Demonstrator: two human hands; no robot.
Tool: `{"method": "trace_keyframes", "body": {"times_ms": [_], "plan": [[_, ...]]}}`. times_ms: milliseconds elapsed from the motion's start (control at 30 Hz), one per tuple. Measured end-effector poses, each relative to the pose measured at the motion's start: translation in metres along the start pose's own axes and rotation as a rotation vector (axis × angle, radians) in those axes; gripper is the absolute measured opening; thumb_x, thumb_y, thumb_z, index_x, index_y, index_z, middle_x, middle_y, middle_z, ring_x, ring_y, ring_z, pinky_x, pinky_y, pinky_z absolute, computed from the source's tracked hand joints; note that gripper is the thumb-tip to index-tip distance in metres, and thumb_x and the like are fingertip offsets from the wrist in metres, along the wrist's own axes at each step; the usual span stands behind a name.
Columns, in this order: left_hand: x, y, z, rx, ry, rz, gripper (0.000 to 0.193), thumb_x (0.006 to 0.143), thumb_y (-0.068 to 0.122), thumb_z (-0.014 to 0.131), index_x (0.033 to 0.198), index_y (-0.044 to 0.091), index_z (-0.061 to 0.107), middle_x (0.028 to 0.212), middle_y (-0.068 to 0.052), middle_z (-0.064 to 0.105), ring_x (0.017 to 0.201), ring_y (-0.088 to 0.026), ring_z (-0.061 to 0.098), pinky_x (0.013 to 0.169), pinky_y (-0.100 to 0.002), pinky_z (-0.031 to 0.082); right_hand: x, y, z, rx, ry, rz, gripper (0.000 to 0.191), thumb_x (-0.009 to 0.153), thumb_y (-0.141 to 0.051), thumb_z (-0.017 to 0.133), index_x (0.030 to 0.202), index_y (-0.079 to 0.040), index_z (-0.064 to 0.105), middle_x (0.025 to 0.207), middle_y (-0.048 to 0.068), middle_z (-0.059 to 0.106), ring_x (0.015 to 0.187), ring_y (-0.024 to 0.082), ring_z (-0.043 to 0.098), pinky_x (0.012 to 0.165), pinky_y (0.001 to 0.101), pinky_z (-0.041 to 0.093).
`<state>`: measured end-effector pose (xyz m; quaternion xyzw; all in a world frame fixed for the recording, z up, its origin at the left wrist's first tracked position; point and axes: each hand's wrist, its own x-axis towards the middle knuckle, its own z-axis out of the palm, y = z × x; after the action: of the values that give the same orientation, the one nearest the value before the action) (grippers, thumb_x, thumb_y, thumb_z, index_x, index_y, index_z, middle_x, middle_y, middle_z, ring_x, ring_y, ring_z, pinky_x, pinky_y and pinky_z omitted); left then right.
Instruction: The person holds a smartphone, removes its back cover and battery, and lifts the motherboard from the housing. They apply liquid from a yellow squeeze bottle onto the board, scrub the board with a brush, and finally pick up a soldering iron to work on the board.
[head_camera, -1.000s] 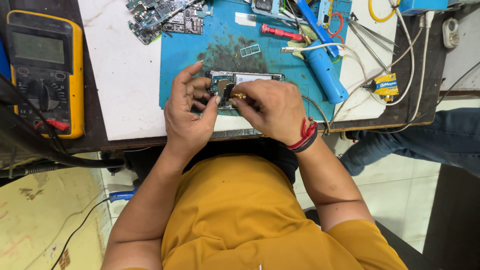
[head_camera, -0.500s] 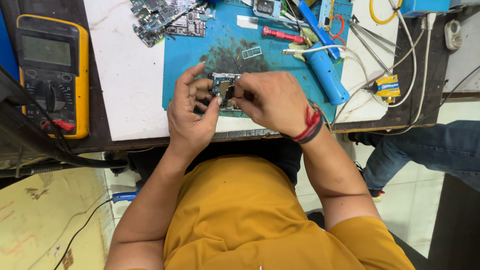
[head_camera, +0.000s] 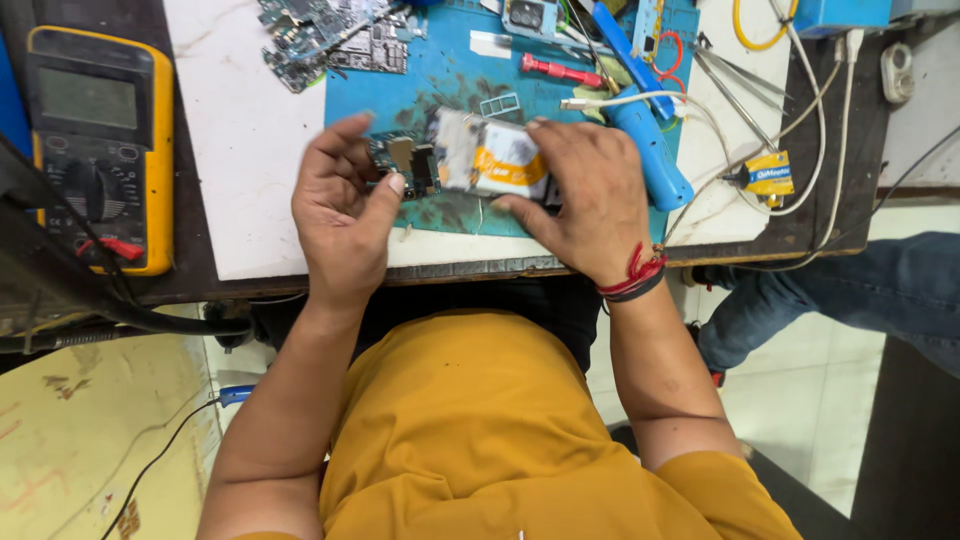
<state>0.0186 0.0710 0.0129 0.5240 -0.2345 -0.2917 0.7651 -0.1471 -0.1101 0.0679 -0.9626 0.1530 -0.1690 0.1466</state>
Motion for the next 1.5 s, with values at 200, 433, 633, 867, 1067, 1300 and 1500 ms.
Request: {"method": "trace_keyframes", "body": {"times_ms": [200,433,633,867,1067,1300,1500], "plan": [[-0.005,0.019,-0.004,0.629,-0.179,0.437,0.026,0.086,-0.011,0.069,0.101,0.01,0.07,0.118,-0.006,0.065,0.113,-0.026,0.064,0.1,-0.035,0.053,-0.01,-0.01,0.014,0.084,0.252,0.134,0.044,0.095,-0.021,0.084,0.131,-0.006,0.063,0.125,0.014,0.07,0.11,0.03,0.066,0.097,0.0393,0.051],[-0.004,0.021,-0.002,0.679,-0.363,0.62,0.031,0.074,-0.007,0.069,0.095,0.016,0.073,0.138,-0.011,0.057,0.132,-0.036,0.055,0.111,-0.046,0.048,-0.034,-0.025,0.057,1.641,-0.13,0.62,0.034,0.102,-0.013,0.068,0.133,0.001,0.063,0.109,0.006,0.075,0.094,0.009,0.068,0.084,0.0253,0.055],[-0.024,0.007,0.016,-0.035,0.057,-0.097,0.034,0.096,0.007,0.059,0.128,0.019,0.06,0.134,-0.008,0.064,0.115,-0.015,0.067,0.1,-0.029,0.057,-0.037,-0.029,0.059,1.519,0.031,0.634,0.033,0.103,-0.006,0.071,0.133,0.003,0.066,0.104,0.006,0.073,0.087,0.009,0.066,0.074,0.0249,0.052],[-0.038,-0.001,0.026,-0.078,-0.096,-0.188,0.023,0.106,0.001,0.061,0.126,-0.008,0.068,0.115,-0.012,0.075,0.102,-0.014,0.073,0.095,-0.031,0.063,-0.031,-0.044,0.047,0.921,0.206,0.324,0.034,0.099,0.002,0.077,0.131,0.002,0.066,0.111,0.009,0.075,0.089,0.01,0.07,0.085,0.0262,0.057],[-0.04,-0.002,0.029,-0.048,-0.058,-0.154,0.021,0.107,0.0,0.061,0.125,-0.008,0.069,0.114,-0.011,0.075,0.1,-0.014,0.074,0.094,-0.03,0.063,-0.025,-0.054,0.046,0.799,0.383,0.285,0.039,0.094,0.005,0.083,0.127,-0.001,0.062,0.106,0.009,0.073,0.079,0.009,0.065,0.074,0.0231,0.054],[-0.041,0.001,0.03,0.029,-0.068,-0.133,0.022,0.105,0.0,0.062,0.125,-0.007,0.069,0.112,-0.011,0.076,0.097,-0.014,0.075,0.09,-0.028,0.064,-0.019,-0.05,0.037,0.56,0.398,0.134,0.037,0.092,0.003,0.084,0.119,-0.005,0.062,0.099,0.007,0.074,0.081,0.015,0.066,0.068,0.0241,0.052],[-0.039,0.007,0.03,0.142,-0.112,-0.046,0.021,0.105,-0.002,0.062,0.124,-0.007,0.069,0.112,-0.011,0.077,0.099,-0.013,0.075,0.091,-0.027,0.063,-0.014,-0.053,0.029,0.432,0.374,0.077,0.034,0.091,0.004,0.085,0.115,-0.006,0.063,0.099,0.007,0.075,0.083,0.019,0.07,0.071,0.0288,0.054]]}}
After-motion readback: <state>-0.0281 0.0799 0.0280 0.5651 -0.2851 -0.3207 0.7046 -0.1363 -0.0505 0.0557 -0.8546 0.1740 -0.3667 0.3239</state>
